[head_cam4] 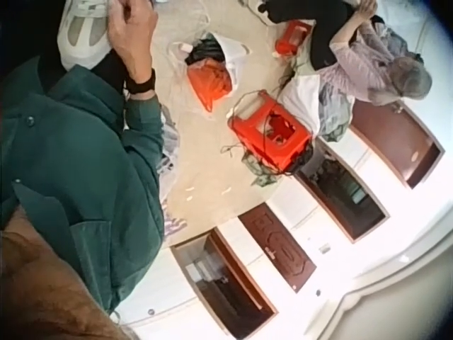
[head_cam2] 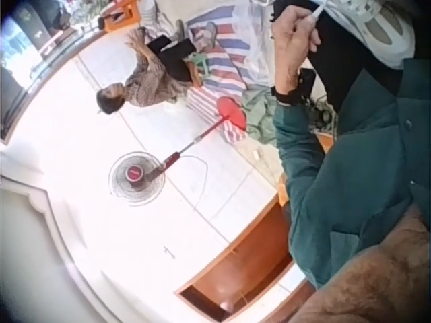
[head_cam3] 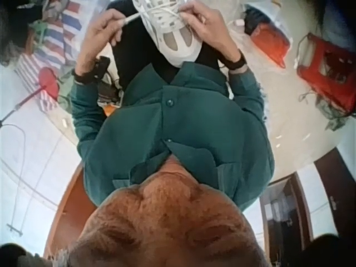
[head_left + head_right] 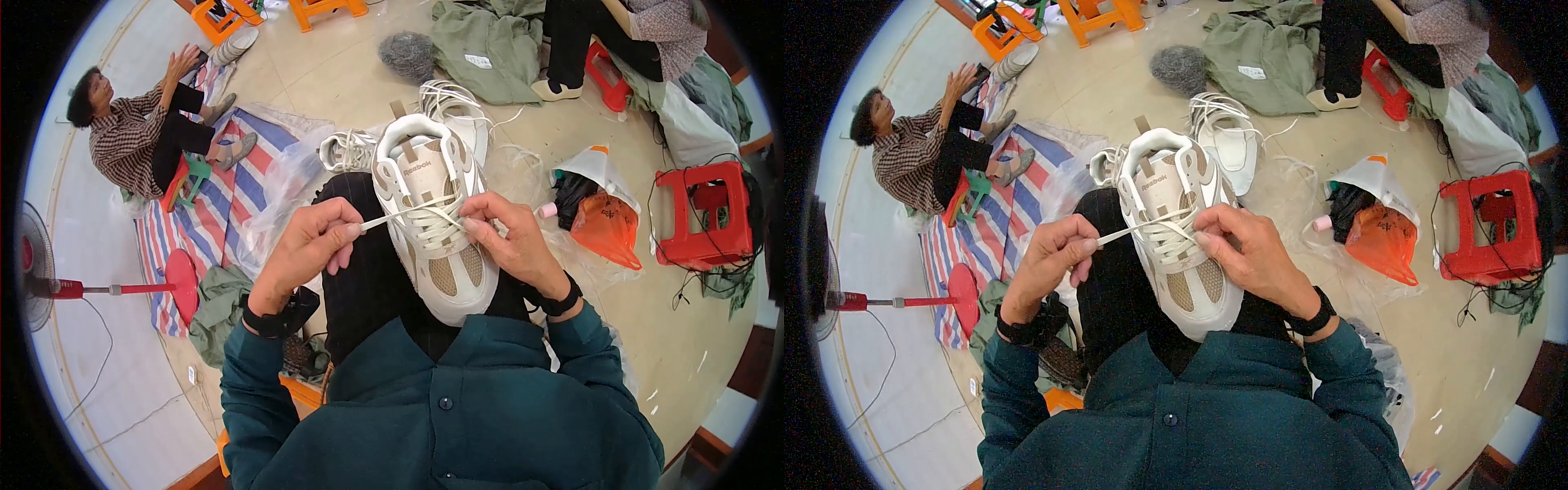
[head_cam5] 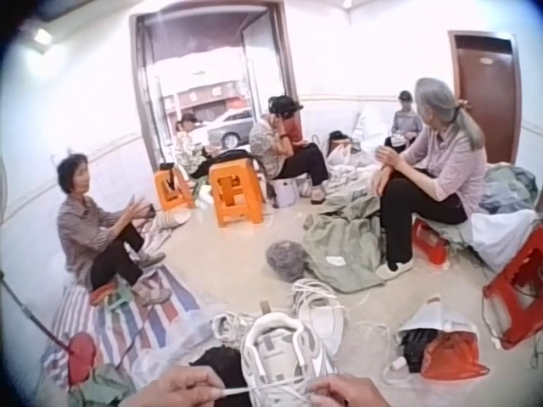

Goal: Lacing and adjusting the laces on a white sneaker.

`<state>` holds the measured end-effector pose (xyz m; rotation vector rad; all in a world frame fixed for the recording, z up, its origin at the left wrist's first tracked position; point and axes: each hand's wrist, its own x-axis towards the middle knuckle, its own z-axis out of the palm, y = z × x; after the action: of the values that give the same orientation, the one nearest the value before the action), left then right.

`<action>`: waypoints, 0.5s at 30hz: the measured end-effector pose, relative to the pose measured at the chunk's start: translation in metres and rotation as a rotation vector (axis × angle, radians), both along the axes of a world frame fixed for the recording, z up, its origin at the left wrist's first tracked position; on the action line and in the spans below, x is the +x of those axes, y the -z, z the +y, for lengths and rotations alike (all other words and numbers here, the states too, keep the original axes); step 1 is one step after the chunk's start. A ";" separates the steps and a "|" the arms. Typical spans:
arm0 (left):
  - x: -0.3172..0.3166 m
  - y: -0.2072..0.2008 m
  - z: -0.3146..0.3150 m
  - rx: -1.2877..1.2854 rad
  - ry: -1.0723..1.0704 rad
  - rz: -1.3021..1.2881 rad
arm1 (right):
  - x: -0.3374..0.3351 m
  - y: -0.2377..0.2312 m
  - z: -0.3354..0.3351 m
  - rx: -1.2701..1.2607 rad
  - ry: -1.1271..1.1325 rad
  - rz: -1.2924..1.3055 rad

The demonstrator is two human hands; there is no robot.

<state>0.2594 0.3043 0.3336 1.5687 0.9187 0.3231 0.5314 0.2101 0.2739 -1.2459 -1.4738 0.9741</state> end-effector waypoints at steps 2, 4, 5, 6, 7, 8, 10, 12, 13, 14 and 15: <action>-0.003 -0.007 -0.002 -0.083 -0.012 -0.028 | -0.001 -0.004 0.003 -0.073 -0.031 0.032; -0.001 -0.016 -0.008 -0.475 -0.020 -0.397 | -0.002 -0.003 0.002 -0.069 -0.046 0.048; 0.003 -0.021 -0.017 -0.507 -0.043 -0.396 | -0.002 -0.002 0.001 -0.064 -0.063 0.065; 0.007 -0.025 -0.025 -0.495 -0.016 -0.366 | -0.001 0.000 0.000 -0.063 -0.065 0.064; 0.012 -0.027 -0.031 -0.524 -0.016 -0.372 | -0.001 0.003 0.000 -0.030 -0.063 0.024; 0.016 -0.028 -0.035 -0.554 -0.016 -0.378 | 0.000 0.006 0.000 0.003 -0.060 -0.017; 0.011 -0.021 -0.026 -0.467 -0.027 -0.321 | 0.001 0.008 0.000 -0.031 -0.066 0.059; 0.000 -0.004 -0.009 -0.354 -0.030 -0.268 | 0.003 0.007 0.001 -0.067 -0.072 0.133; -0.008 0.004 -0.003 -0.294 -0.041 -0.216 | 0.004 0.007 0.002 -0.095 -0.084 0.148; -0.013 0.011 0.000 -0.235 -0.052 -0.165 | 0.005 0.006 0.002 -0.124 -0.095 0.163; -0.016 0.018 0.001 -0.232 -0.052 -0.164 | 0.005 0.005 0.002 -0.121 -0.095 0.164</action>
<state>0.2432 0.3053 0.3160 1.2877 0.8384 0.3629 0.5368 0.2119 0.2685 -1.1597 -1.3731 1.2151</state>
